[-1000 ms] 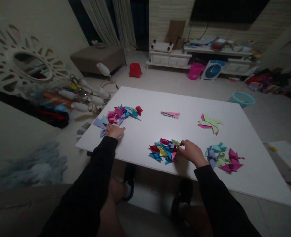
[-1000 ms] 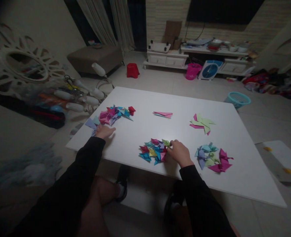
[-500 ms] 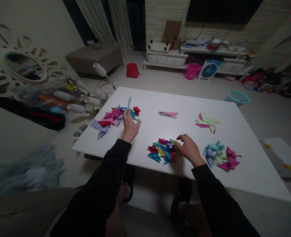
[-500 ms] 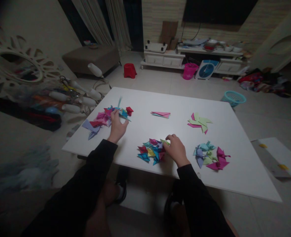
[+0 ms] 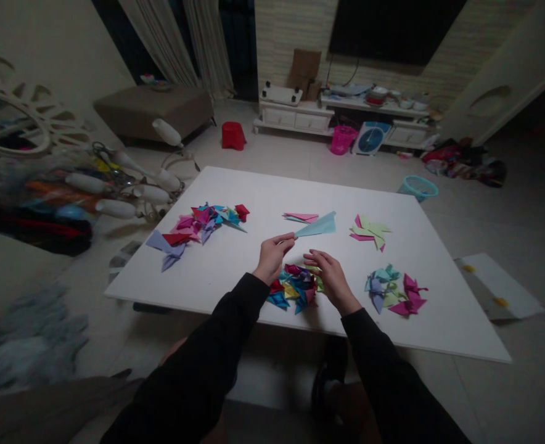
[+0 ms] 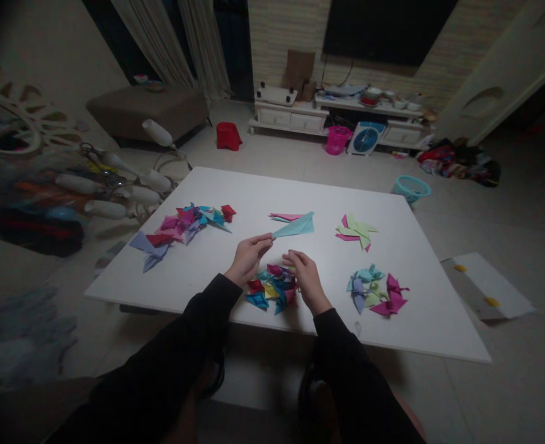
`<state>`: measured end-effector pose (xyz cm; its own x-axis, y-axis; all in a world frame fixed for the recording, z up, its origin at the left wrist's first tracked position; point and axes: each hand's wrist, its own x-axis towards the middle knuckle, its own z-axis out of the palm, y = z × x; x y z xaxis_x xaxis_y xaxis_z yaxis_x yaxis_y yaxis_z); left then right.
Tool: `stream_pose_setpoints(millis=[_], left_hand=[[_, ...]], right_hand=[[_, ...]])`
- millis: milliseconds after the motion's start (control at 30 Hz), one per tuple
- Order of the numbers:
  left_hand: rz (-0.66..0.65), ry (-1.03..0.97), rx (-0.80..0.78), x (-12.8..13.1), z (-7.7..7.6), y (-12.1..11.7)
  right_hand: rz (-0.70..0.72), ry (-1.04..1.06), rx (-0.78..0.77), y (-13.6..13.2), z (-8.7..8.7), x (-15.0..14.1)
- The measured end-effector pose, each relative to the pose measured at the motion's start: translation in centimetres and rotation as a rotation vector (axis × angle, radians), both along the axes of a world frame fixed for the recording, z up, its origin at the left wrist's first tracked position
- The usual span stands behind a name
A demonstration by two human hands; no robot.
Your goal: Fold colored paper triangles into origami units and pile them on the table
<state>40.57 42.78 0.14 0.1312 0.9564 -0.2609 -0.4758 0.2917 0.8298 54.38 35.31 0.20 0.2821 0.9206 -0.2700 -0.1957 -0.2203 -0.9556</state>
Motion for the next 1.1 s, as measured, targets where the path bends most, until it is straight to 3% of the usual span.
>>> stream_pose_setpoints(millis=[100, 233, 400, 567, 667, 800, 1100], left_hand=[[-0.059, -0.051, -0.069, 0.4, 0.0, -0.8], [-0.138, 0.009, -0.092, 0.3, -0.1, -1.2], [-0.218, 0.242, 0.094, -0.2, -0.1, -1.2], [-0.235, 0.539, 0.435, -0.6, 0.6, -1.3], [-0.221, 0.649, 0.563, -0.7, 0.9, -1.6], [-0.224, 0.651, 0.57, -0.7, 1.0, -1.8], [-0.258, 0.447, 0.427, -0.4, 0.7, -1.6]], right_hand=[[-0.09, 0.139, 0.039, 0.0, 0.7, 0.3], [-0.251, 0.129, 0.091, 0.2, 0.5, 1.1], [-0.388, 0.107, 0.094, 0.5, -0.5, 1.7], [-0.4, 0.093, 0.078, 0.5, -0.6, 2.0], [-0.388, 0.079, 0.077, 0.5, -0.5, 2.0], [-0.323, 0.067, 0.097, 0.2, 0.2, 1.9], [-0.195, 0.085, 0.169, -0.1, 1.2, 1.1]])
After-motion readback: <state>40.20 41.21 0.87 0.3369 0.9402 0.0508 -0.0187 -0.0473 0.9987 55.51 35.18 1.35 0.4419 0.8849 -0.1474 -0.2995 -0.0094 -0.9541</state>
